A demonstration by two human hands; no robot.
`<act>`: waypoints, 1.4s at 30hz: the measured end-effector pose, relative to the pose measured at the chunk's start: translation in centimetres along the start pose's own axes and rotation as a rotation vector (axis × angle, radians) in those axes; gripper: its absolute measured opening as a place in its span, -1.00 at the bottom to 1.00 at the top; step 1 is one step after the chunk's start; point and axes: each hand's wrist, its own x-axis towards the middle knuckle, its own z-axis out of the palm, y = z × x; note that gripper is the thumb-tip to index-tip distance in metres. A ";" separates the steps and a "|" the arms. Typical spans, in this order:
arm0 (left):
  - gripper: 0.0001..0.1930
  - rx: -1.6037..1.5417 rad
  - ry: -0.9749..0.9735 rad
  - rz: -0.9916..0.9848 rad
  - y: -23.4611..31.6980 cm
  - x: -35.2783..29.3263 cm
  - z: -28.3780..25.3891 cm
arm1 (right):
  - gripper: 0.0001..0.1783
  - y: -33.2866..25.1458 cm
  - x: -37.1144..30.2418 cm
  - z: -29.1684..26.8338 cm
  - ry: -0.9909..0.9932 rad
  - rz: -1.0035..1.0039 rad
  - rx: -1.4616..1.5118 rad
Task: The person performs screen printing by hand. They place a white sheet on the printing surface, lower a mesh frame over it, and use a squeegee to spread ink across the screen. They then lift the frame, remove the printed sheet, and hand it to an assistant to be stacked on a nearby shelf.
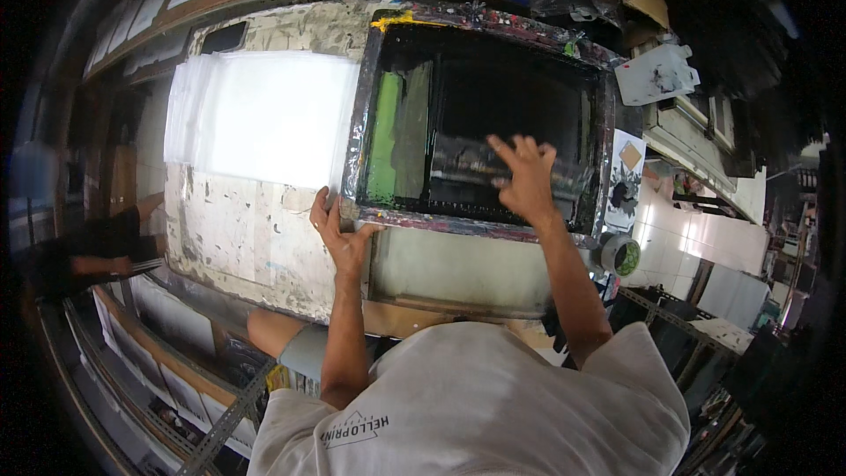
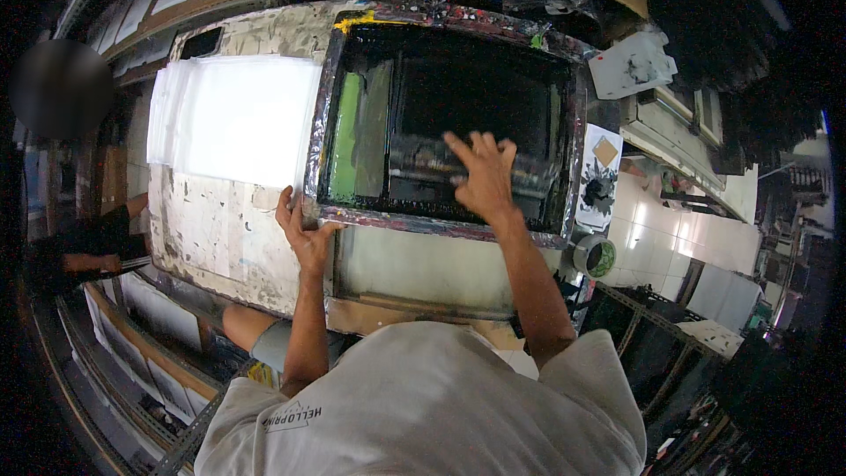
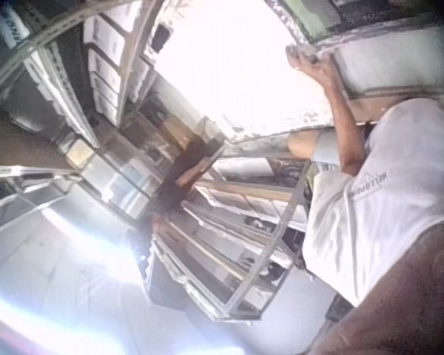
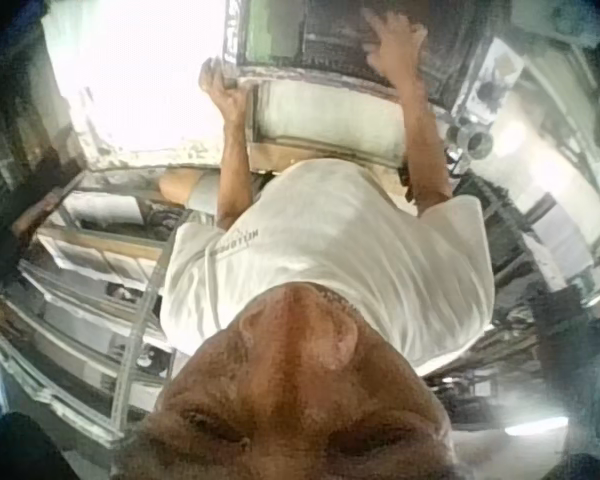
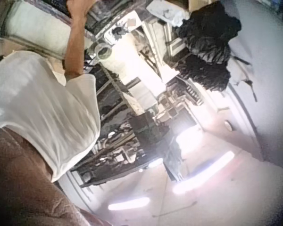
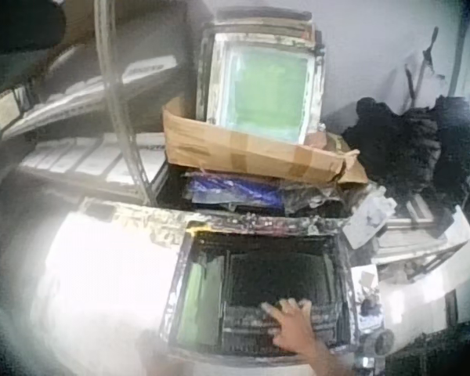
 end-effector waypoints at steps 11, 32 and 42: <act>0.03 -0.075 -0.005 -0.014 0.5 0.3 -0.2 | -0.08 8.9 18.6 -1.0 0.146 -0.003 -0.155; -0.14 -0.447 0.092 -0.164 5.4 1.7 -1.6 | -0.44 -3.2 -1.0 -7.4 0.088 -0.046 -0.039; -0.20 -0.660 0.341 -0.079 17.2 11.4 -2.7 | -0.22 -7.1 0.5 -18.4 0.449 -0.280 -0.196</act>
